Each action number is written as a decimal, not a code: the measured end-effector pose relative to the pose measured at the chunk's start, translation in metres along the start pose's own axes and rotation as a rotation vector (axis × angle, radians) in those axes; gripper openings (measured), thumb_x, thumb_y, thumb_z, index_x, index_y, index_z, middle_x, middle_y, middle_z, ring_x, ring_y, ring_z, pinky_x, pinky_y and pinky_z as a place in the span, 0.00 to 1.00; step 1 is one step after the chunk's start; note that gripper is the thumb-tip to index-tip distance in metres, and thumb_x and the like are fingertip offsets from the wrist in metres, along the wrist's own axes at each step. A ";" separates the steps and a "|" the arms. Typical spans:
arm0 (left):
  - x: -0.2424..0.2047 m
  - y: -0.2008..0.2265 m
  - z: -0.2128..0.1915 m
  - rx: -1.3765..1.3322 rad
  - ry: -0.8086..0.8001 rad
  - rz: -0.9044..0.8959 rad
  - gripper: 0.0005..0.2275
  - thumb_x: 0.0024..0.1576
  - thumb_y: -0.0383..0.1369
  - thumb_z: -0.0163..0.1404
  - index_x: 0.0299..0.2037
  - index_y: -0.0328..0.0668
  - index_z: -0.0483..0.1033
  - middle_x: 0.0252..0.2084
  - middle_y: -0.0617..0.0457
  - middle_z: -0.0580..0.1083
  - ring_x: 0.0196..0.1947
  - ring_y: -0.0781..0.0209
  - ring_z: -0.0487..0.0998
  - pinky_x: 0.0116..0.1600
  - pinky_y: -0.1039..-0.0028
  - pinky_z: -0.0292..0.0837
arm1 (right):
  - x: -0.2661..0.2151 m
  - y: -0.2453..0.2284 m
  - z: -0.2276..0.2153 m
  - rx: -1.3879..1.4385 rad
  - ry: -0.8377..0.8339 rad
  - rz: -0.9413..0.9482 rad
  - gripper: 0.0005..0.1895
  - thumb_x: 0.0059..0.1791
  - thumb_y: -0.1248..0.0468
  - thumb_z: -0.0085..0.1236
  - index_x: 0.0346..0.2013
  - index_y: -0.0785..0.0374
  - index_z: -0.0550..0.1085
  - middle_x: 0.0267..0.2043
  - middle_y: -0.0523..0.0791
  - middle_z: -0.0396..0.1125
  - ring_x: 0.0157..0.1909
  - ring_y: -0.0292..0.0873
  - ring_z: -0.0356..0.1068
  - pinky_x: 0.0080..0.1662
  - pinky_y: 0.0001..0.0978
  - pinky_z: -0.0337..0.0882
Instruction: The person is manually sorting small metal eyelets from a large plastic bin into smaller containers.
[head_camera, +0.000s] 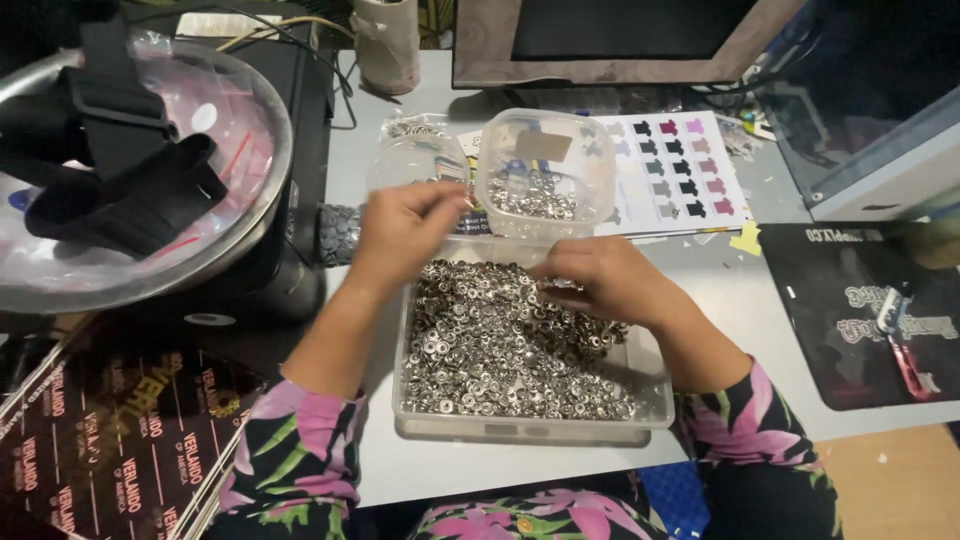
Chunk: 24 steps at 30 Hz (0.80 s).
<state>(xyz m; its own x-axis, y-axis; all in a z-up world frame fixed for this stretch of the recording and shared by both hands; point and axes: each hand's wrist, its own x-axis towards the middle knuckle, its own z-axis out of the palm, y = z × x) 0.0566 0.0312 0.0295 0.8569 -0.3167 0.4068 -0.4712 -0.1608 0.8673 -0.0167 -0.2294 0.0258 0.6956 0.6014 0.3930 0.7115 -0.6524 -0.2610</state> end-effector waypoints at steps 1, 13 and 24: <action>0.006 -0.021 -0.007 0.003 -0.001 -0.004 0.07 0.60 0.33 0.55 0.45 0.48 0.86 0.38 0.50 0.83 0.43 0.58 0.84 0.50 0.69 0.77 | 0.001 -0.002 0.003 0.005 0.001 0.001 0.08 0.45 0.64 0.66 0.38 0.55 0.78 0.29 0.43 0.73 0.31 0.50 0.75 0.33 0.39 0.73; 0.020 -0.098 -0.018 0.852 0.222 0.249 0.04 0.60 0.35 0.56 0.39 0.54 0.85 0.28 0.59 0.79 0.36 0.59 0.81 0.46 0.70 0.70 | 0.005 -0.006 0.017 -0.131 -0.812 0.251 0.08 0.47 0.60 0.63 0.40 0.50 0.83 0.38 0.40 0.76 0.41 0.46 0.77 0.43 0.40 0.77; -0.004 0.002 0.016 0.418 -0.263 0.340 0.09 0.61 0.40 0.55 0.42 0.47 0.84 0.37 0.47 0.82 0.40 0.50 0.83 0.51 0.64 0.73 | 0.001 -0.011 0.005 0.088 -0.139 0.111 0.04 0.49 0.66 0.59 0.38 0.56 0.76 0.31 0.45 0.74 0.36 0.51 0.77 0.38 0.44 0.77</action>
<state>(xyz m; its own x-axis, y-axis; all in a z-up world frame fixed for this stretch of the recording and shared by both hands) 0.0488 0.0167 0.0253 0.5879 -0.6272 0.5109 -0.7982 -0.3471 0.4923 -0.0235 -0.2195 0.0240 0.7729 0.5901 0.2333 0.6315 -0.6793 -0.3740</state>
